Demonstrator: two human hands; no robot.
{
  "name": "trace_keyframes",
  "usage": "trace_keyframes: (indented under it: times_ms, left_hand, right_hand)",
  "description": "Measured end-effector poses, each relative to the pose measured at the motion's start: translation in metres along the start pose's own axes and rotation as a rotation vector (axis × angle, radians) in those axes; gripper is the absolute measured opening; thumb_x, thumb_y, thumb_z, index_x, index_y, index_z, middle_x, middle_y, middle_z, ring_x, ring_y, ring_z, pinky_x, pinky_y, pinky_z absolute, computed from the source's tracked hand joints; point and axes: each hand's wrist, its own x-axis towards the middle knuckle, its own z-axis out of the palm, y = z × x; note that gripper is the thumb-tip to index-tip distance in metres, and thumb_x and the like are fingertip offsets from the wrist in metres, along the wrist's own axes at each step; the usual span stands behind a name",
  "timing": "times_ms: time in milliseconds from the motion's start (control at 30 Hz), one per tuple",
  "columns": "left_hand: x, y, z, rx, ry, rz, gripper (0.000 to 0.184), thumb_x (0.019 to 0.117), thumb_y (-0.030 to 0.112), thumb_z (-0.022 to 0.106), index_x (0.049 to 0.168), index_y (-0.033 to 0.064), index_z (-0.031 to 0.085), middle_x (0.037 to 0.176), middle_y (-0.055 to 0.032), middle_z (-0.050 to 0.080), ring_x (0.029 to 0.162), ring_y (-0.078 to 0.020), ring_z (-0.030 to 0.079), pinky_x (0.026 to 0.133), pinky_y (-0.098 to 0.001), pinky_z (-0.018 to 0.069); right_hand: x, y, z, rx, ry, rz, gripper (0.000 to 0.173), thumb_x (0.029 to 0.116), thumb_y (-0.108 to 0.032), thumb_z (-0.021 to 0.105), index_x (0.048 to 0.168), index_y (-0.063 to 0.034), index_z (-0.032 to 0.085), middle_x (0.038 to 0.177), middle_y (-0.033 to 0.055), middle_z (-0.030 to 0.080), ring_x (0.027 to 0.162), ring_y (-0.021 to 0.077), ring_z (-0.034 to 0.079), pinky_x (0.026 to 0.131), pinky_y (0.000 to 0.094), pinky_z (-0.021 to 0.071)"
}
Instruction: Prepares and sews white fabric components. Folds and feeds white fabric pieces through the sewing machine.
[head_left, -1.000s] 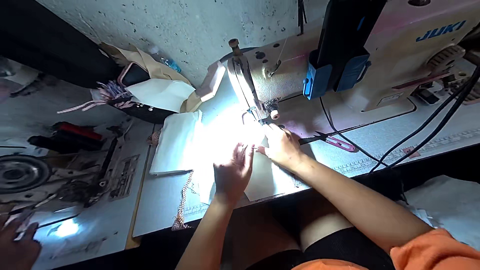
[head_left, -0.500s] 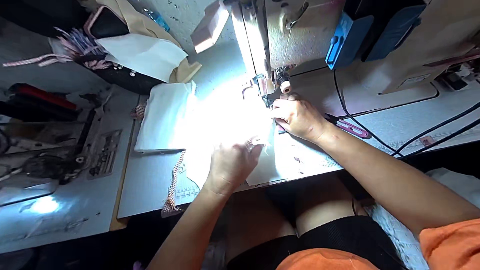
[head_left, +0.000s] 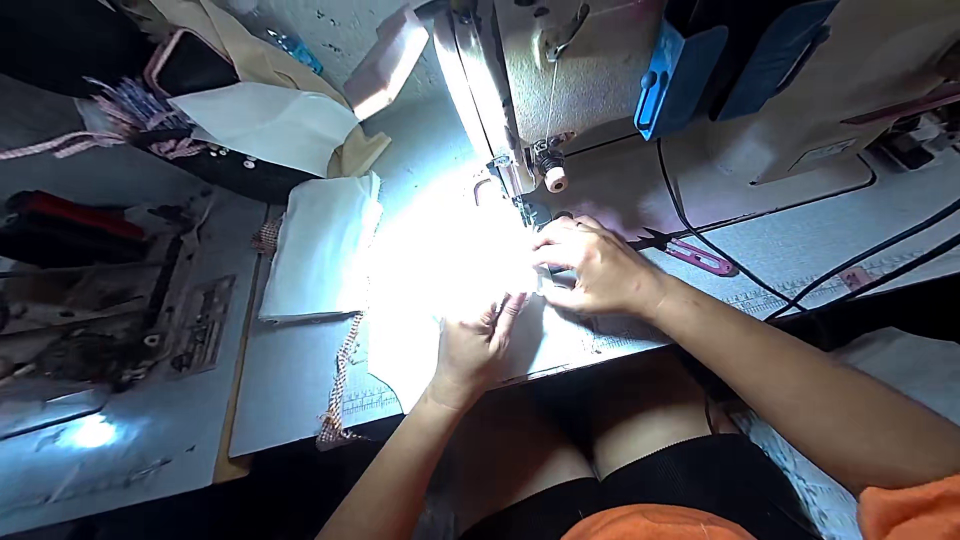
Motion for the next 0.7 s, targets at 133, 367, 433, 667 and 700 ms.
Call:
trace_keyframes:
  times_ms: [133, 367, 433, 667, 700]
  left_hand:
    - [0.000, -0.003, 0.002, -0.006, 0.019, 0.043, 0.043, 0.1057, 0.030, 0.054, 0.070, 0.0076, 0.059, 0.055, 0.0062, 0.043, 0.050, 0.0003, 0.042, 0.050, -0.0185, 0.0354]
    - [0.000, 0.003, 0.006, 0.242, 0.010, 0.373, 0.029, 0.1025, 0.024, 0.057, 0.089, 0.0061, 0.076, 0.083, -0.0081, 0.072, 0.081, -0.0207, 0.069, 0.090, -0.0433, 0.0503]
    - [-0.002, 0.006, 0.008, 0.313, -0.026, 0.411, 0.028, 0.1021, 0.026, 0.059, 0.092, 0.0072, 0.077, 0.089, -0.0072, 0.075, 0.086, -0.0207, 0.071, 0.092, -0.0439, 0.0506]
    - [-0.019, 0.011, 0.019, 0.561, 0.074, 0.571, 0.023, 0.1007, 0.019, 0.058, 0.101, 0.0091, 0.079, 0.099, -0.0081, 0.079, 0.092, -0.0212, 0.075, 0.095, -0.0414, 0.0502]
    - [-0.021, 0.011, 0.018, 0.525, 0.094, 0.598, 0.022, 0.1007, 0.018, 0.059, 0.101, 0.0094, 0.079, 0.098, -0.0083, 0.078, 0.091, -0.0212, 0.074, 0.093, -0.0407, 0.0508]
  right_hand:
    - [0.000, -0.001, 0.013, -0.149, 0.066, -0.196, 0.017, 0.0913, -0.022, 0.068, 0.092, -0.0064, 0.075, 0.096, 0.0110, 0.074, 0.100, 0.0280, 0.070, 0.095, 0.0464, 0.0513]
    - [0.001, 0.006, -0.004, -0.122, -0.036, -0.305, 0.024, 0.0980, 0.000, 0.052, 0.098, -0.0029, 0.076, 0.105, 0.0120, 0.077, 0.109, 0.0285, 0.070, 0.102, 0.0437, 0.0500]
    - [-0.003, 0.008, -0.006, -0.122, -0.051, -0.300, 0.024, 0.0990, 0.000, 0.051, 0.099, -0.0031, 0.075, 0.107, 0.0114, 0.077, 0.111, 0.0278, 0.070, 0.104, 0.0434, 0.0496]
    - [-0.018, 0.012, -0.001, -0.079, 0.002, -0.242, 0.026, 0.0973, -0.003, 0.052, 0.100, -0.0054, 0.078, 0.110, 0.0088, 0.077, 0.115, 0.0252, 0.070, 0.107, 0.0418, 0.0482]
    - [-0.018, 0.012, -0.001, -0.068, 0.007, -0.242, 0.026, 0.0978, -0.003, 0.052, 0.100, -0.0050, 0.078, 0.110, 0.0091, 0.077, 0.115, 0.0252, 0.070, 0.107, 0.0416, 0.0481]
